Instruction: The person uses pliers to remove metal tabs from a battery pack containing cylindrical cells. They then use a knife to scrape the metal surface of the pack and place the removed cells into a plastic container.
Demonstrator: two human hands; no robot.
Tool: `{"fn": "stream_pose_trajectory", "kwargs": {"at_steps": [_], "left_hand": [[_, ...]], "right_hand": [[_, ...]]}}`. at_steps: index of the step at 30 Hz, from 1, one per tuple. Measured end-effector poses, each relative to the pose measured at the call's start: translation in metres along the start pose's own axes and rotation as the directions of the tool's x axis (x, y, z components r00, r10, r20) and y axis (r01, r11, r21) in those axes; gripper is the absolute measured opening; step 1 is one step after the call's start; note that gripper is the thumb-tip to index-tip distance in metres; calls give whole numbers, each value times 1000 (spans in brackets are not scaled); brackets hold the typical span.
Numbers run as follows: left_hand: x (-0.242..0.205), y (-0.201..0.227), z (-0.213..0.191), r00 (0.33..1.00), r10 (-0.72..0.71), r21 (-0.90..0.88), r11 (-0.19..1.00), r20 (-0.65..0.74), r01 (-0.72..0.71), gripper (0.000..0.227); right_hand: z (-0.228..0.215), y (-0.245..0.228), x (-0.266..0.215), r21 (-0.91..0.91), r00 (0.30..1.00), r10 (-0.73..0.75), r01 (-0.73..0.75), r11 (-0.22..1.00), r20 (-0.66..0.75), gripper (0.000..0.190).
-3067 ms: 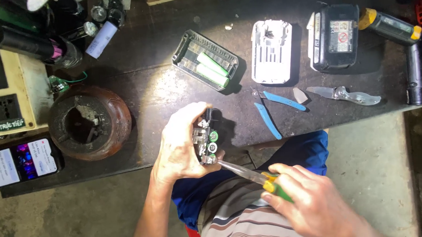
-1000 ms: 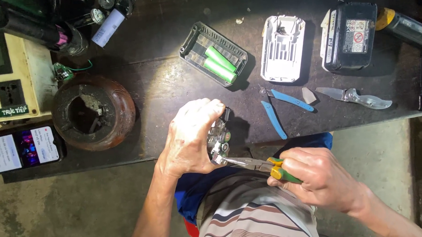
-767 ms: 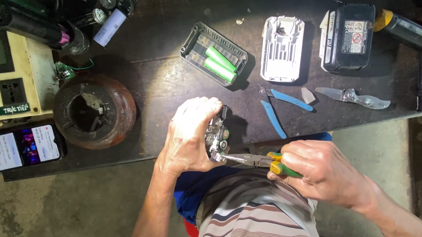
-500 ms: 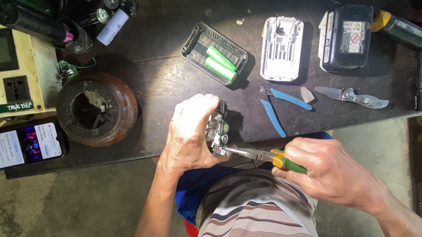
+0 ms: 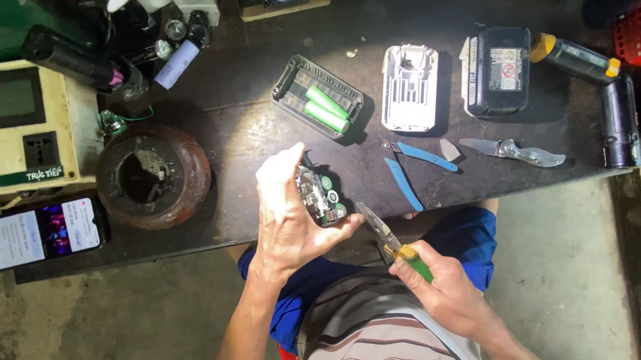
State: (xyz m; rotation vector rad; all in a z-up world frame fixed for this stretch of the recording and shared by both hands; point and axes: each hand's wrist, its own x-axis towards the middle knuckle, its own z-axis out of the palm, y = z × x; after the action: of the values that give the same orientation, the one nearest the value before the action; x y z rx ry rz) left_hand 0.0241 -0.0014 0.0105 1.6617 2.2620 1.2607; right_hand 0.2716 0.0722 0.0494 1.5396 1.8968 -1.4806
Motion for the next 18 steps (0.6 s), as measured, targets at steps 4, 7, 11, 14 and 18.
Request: {"fn": "stream_pose_trajectory", "kwargs": {"at_steps": [4,7,11,14,18], "left_hand": [[-5,-5,0,1000,25,-33,999,19,-24,113],[-11,-9,2,997,-51,-88,994,62,56,129],[-9,-10,4,1000,-20,-84,996,16,22,131],[-5,-7,6,999,-32,-97,995,-14,30,128],[-4,-6,6,999,-15,-71,997,-35,12,124]], "right_hand": [[4,8,3,-3,988,-151,151,989,-29,34],[5,7,5,40,980,-199,199,979,-2,28],[10,11,13,-59,931,-360,356,933,-61,41],[12,16,16,-93,896,-438,432,897,-71,47],[15,16,17,-87,871,-480,473,877,-108,48]]}}
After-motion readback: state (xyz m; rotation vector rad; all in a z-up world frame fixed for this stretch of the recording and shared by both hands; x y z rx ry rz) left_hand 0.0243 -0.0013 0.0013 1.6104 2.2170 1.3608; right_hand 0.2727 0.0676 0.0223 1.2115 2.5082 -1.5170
